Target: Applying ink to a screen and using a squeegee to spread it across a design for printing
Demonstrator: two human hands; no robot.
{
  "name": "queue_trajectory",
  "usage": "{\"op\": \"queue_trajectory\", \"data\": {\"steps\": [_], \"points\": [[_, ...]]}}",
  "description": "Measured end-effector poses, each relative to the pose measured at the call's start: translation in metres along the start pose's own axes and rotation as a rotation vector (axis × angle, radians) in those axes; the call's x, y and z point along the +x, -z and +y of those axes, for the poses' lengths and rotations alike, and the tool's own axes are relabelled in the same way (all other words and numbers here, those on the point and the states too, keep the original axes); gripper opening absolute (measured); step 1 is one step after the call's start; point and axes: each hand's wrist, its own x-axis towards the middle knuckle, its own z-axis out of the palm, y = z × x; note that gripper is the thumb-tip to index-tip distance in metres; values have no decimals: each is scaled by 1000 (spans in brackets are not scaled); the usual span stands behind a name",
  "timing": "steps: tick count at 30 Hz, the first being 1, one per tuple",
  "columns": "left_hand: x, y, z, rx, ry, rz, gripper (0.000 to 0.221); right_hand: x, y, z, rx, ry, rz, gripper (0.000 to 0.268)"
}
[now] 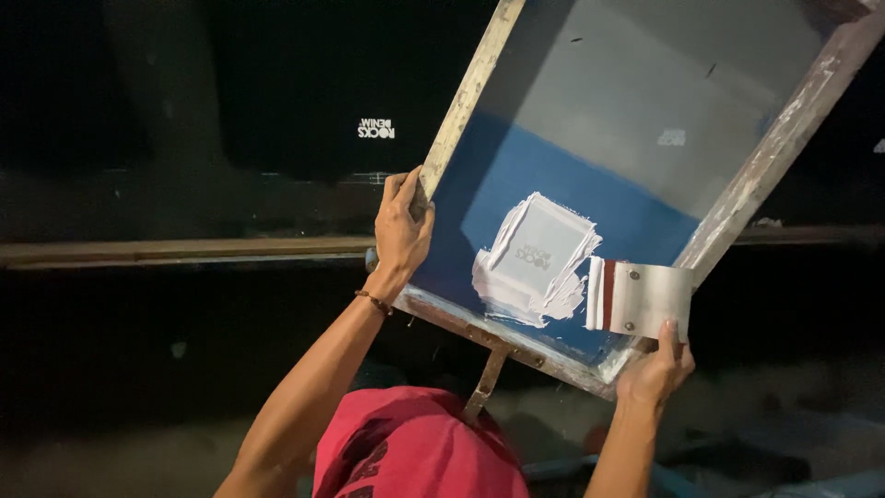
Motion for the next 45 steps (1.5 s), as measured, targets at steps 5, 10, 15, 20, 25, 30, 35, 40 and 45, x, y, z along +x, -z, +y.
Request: {"op": "queue_trajectory", "data": {"steps": [5, 10, 15, 20, 25, 30, 35, 40, 45], "points": [[0, -4, -5, -11, -11, -3, 51, -3, 3, -5, -66, -12, -33, 42], [1, -1, -1, 3, -2, 5, 51, 5, 16, 10, -67, -5, -42, 35], [1, -3, -3, 5, -10, 23, 49, -10, 5, -9, -49, -3, -70, 35], [3, 2, 3, -48, 51, -6, 53, 29, 37, 28, -13, -64, -94, 40], [1, 5, 9, -3, 64, -9, 50, 59, 66, 65, 59, -87, -136, 36], [1, 5, 8, -44, 17, 27, 49, 76, 77, 90, 95, -87, 22, 45], [0, 5, 7, -85, 25, 18, 49, 53, 61, 57, -16, -53, -144, 45], [1, 11, 13, -108, 9, 35, 47, 46, 54, 46, 5, -93, -166, 50], [0, 12, 12, -102, 64, -4, 53, 52, 60, 56, -47, -18, -175, 52]]}}
